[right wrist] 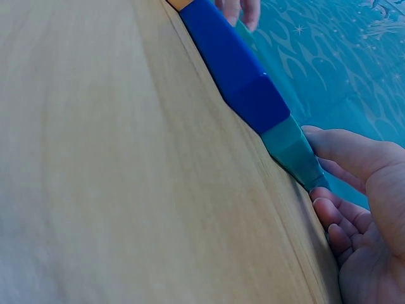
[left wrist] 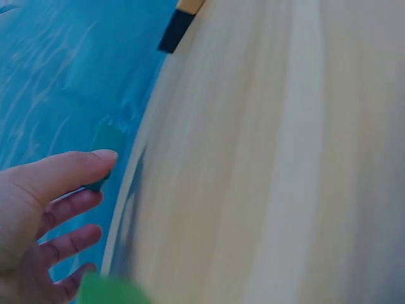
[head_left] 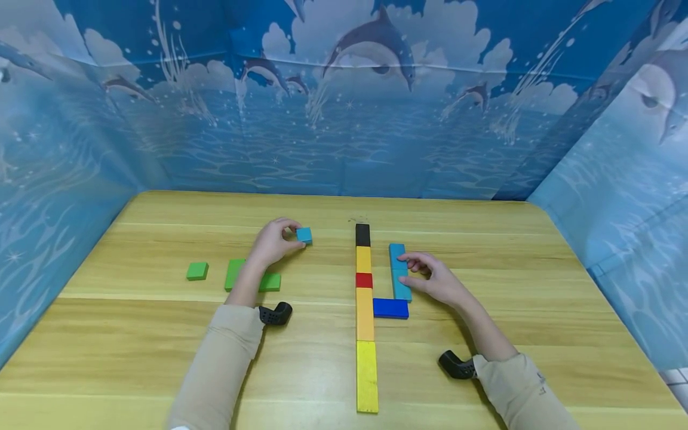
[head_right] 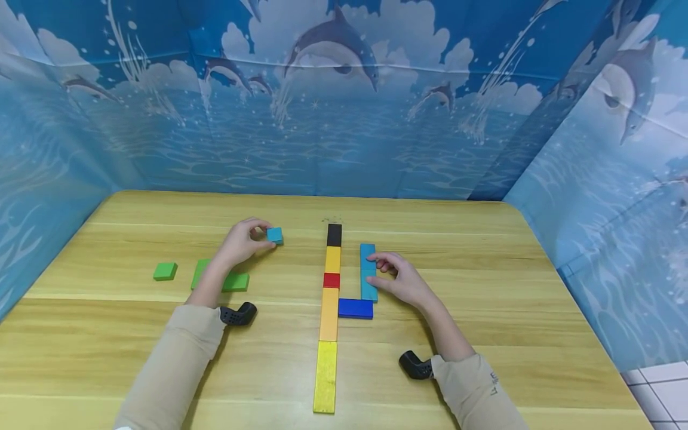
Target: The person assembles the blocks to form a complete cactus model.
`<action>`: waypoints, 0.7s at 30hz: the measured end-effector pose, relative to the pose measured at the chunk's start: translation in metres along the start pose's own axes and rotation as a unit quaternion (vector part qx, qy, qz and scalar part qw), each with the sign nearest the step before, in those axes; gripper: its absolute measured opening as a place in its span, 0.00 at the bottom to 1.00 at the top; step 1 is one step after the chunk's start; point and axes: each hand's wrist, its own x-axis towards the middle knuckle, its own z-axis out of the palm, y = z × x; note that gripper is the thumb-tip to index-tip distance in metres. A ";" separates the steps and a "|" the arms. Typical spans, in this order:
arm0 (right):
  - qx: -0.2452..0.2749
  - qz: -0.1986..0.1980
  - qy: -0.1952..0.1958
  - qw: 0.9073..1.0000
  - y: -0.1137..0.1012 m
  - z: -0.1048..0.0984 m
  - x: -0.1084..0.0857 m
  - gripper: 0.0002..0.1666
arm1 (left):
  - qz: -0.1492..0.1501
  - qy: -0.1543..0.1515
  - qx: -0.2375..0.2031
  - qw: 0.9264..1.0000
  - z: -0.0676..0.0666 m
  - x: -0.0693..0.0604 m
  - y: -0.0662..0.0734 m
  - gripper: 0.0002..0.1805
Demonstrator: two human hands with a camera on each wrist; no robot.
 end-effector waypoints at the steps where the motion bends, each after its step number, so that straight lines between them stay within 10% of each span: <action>1: 0.001 0.000 0.000 1.000 0.000 0.000 0.000 0.24 | -0.001 -0.001 -0.001 1.000 0.002 0.003 0.003 0.20; 21: 0.009 0.005 -0.001 1.000 -0.002 0.000 0.000 0.24 | 0.008 0.016 0.012 1.000 0.055 0.049 0.040 0.22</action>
